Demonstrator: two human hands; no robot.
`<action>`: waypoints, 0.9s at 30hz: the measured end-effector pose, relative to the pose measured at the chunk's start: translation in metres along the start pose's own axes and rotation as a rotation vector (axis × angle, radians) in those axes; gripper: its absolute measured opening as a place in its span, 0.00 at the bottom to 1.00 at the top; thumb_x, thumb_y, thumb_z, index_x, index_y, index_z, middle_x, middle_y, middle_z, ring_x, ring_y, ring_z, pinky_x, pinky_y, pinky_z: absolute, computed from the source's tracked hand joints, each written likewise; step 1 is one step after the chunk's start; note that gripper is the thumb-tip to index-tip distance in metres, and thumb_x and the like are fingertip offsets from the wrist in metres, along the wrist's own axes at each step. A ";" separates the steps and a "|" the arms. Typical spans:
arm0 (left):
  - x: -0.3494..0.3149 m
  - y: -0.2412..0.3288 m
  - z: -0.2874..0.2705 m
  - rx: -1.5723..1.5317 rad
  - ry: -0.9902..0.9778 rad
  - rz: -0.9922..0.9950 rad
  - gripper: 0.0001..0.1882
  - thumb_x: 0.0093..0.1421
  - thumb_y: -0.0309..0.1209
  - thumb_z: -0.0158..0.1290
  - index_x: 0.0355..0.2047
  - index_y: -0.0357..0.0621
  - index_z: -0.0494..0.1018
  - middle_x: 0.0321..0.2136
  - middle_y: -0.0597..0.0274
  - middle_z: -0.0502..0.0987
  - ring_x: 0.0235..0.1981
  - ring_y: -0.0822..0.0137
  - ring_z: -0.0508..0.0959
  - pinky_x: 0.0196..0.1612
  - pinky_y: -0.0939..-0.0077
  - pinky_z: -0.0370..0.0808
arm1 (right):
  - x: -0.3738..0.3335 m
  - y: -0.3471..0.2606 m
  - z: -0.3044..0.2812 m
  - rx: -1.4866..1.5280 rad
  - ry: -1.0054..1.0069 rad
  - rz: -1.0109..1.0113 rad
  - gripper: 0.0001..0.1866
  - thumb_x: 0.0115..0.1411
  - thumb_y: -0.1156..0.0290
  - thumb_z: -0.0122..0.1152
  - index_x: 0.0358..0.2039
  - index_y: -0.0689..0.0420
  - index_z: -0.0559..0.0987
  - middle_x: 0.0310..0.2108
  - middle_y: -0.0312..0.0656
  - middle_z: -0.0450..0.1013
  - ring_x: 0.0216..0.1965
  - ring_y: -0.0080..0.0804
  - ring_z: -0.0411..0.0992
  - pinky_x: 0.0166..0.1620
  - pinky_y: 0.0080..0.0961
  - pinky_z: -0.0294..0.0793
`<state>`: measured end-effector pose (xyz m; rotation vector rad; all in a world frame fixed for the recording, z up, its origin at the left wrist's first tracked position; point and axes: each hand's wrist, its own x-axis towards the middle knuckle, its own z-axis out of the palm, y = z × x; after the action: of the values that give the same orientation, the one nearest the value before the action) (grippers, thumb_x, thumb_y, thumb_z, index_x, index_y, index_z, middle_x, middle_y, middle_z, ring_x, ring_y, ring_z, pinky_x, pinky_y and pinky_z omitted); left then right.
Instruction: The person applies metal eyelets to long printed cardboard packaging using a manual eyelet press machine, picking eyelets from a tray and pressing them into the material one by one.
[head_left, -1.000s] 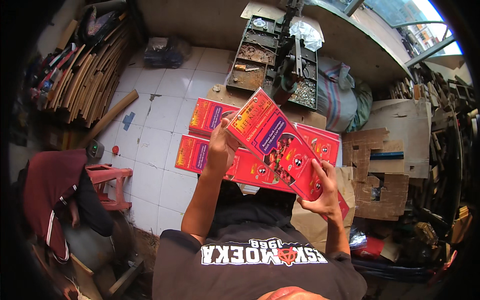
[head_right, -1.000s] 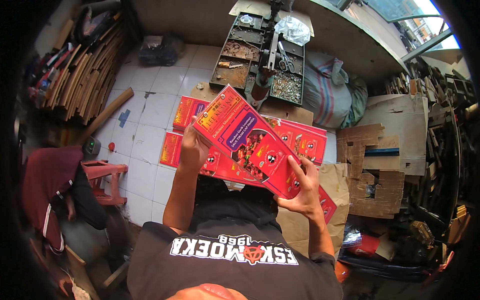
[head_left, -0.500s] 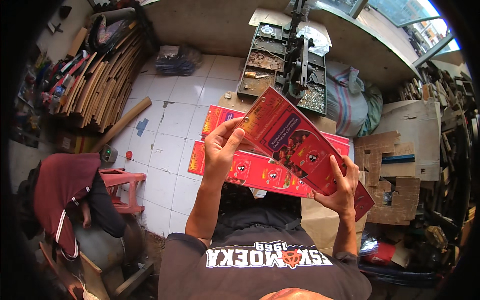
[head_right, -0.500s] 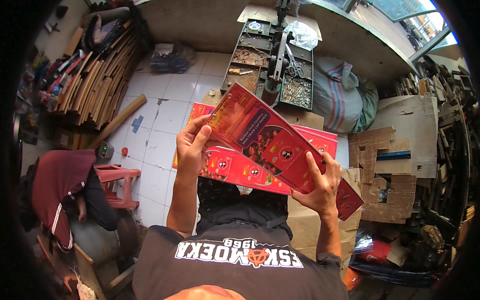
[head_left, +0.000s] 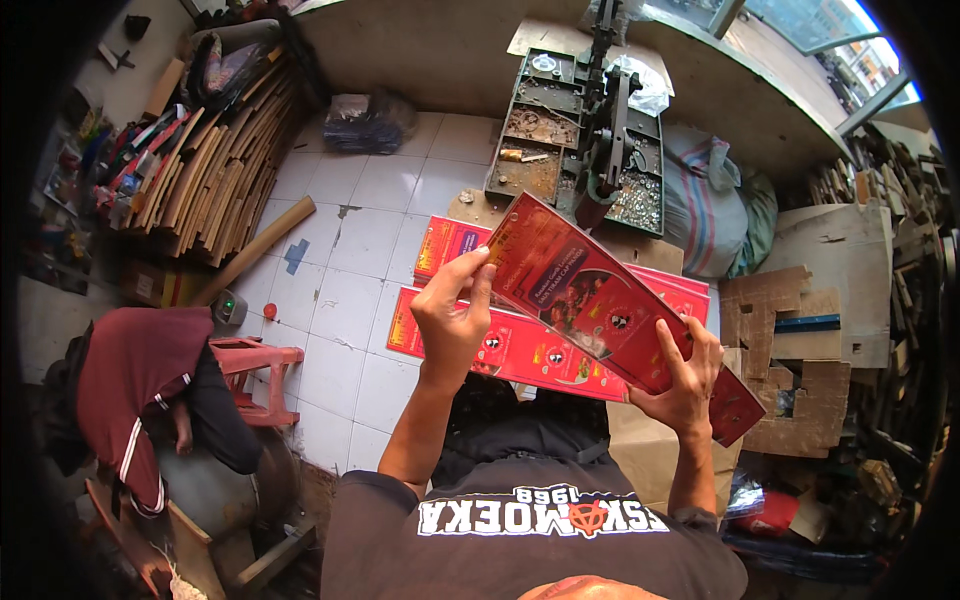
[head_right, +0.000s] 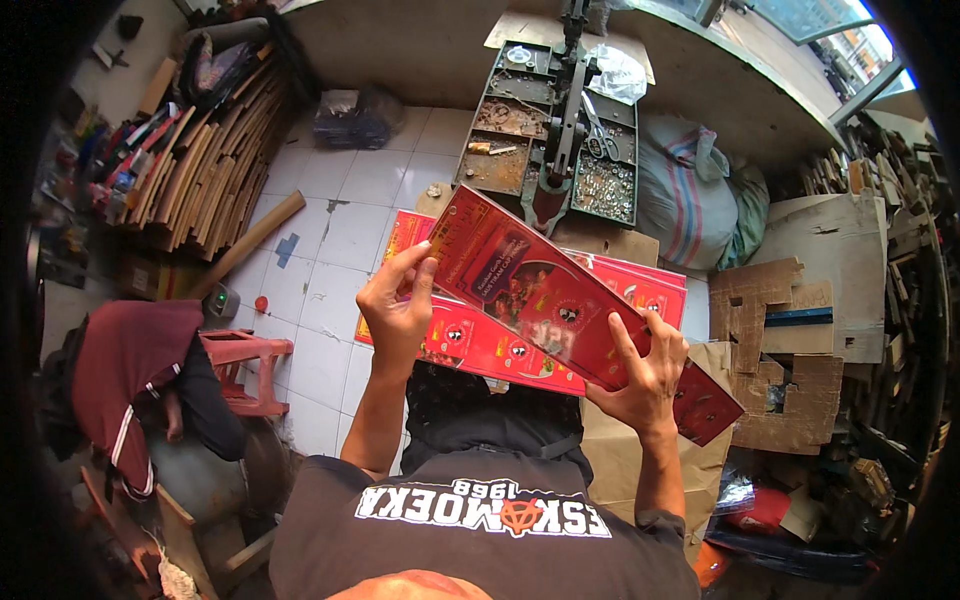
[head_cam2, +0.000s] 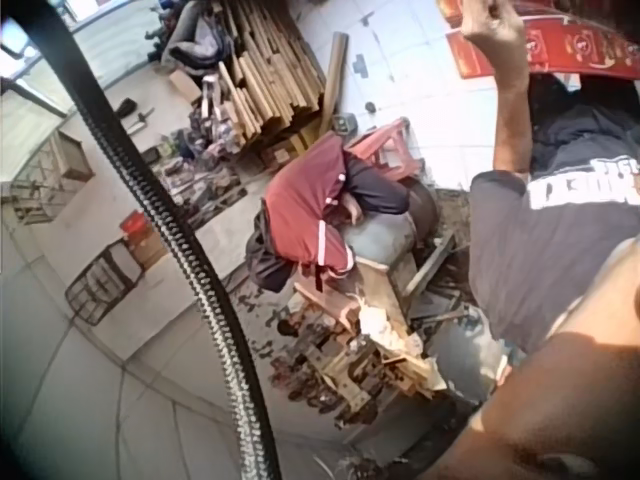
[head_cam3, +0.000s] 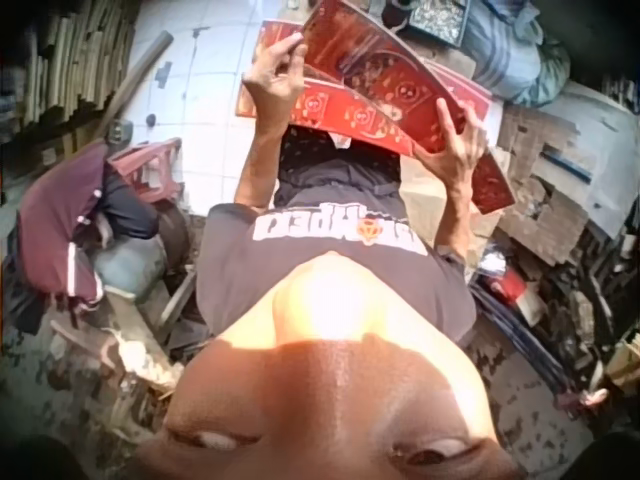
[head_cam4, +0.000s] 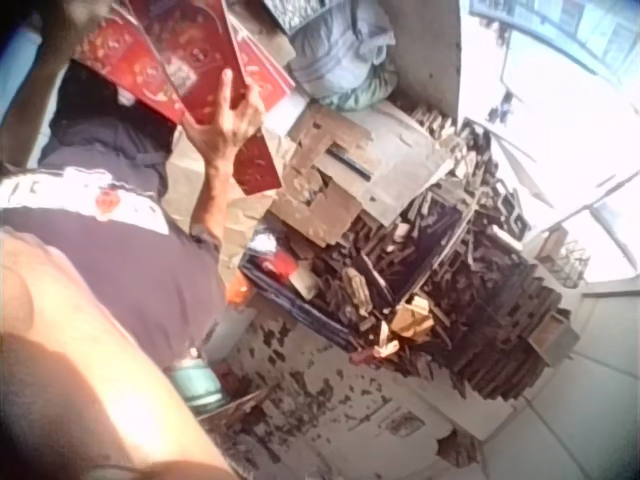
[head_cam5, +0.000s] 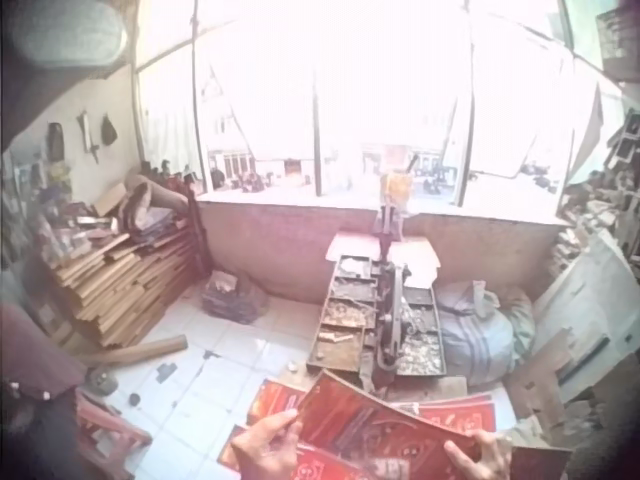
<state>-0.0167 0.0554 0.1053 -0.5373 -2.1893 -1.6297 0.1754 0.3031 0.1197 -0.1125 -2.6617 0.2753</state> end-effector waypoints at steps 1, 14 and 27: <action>0.000 -0.001 0.000 0.058 0.036 0.100 0.10 0.59 0.22 0.61 0.41 0.38 0.80 0.24 0.63 0.80 0.22 0.78 0.72 0.28 0.81 0.73 | 0.000 -0.001 0.002 0.002 0.004 -0.004 0.49 0.28 0.58 0.76 0.59 0.45 0.75 0.56 0.51 0.63 0.54 0.49 0.63 0.54 0.45 0.60; -0.018 -0.027 -0.007 0.116 -0.109 -0.207 0.07 0.58 0.23 0.60 0.36 0.34 0.76 0.26 0.54 0.80 0.23 0.64 0.81 0.27 0.72 0.77 | -0.008 -0.004 0.020 -0.029 -0.040 -0.034 0.44 0.29 0.58 0.74 0.55 0.42 0.77 0.57 0.47 0.64 0.54 0.48 0.63 0.57 0.47 0.59; -0.027 -0.073 -0.040 0.332 -0.558 -0.234 0.05 0.57 0.24 0.52 0.31 0.33 0.70 0.21 0.44 0.77 0.25 0.47 0.80 0.28 0.58 0.75 | -0.008 -0.002 0.031 0.046 -0.184 -0.128 0.47 0.26 0.60 0.74 0.56 0.38 0.76 0.58 0.43 0.64 0.56 0.45 0.63 0.59 0.46 0.59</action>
<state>-0.0276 -0.0048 0.0432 -0.7233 -2.9562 -1.2735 0.1680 0.2944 0.0895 0.1022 -2.8273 0.3179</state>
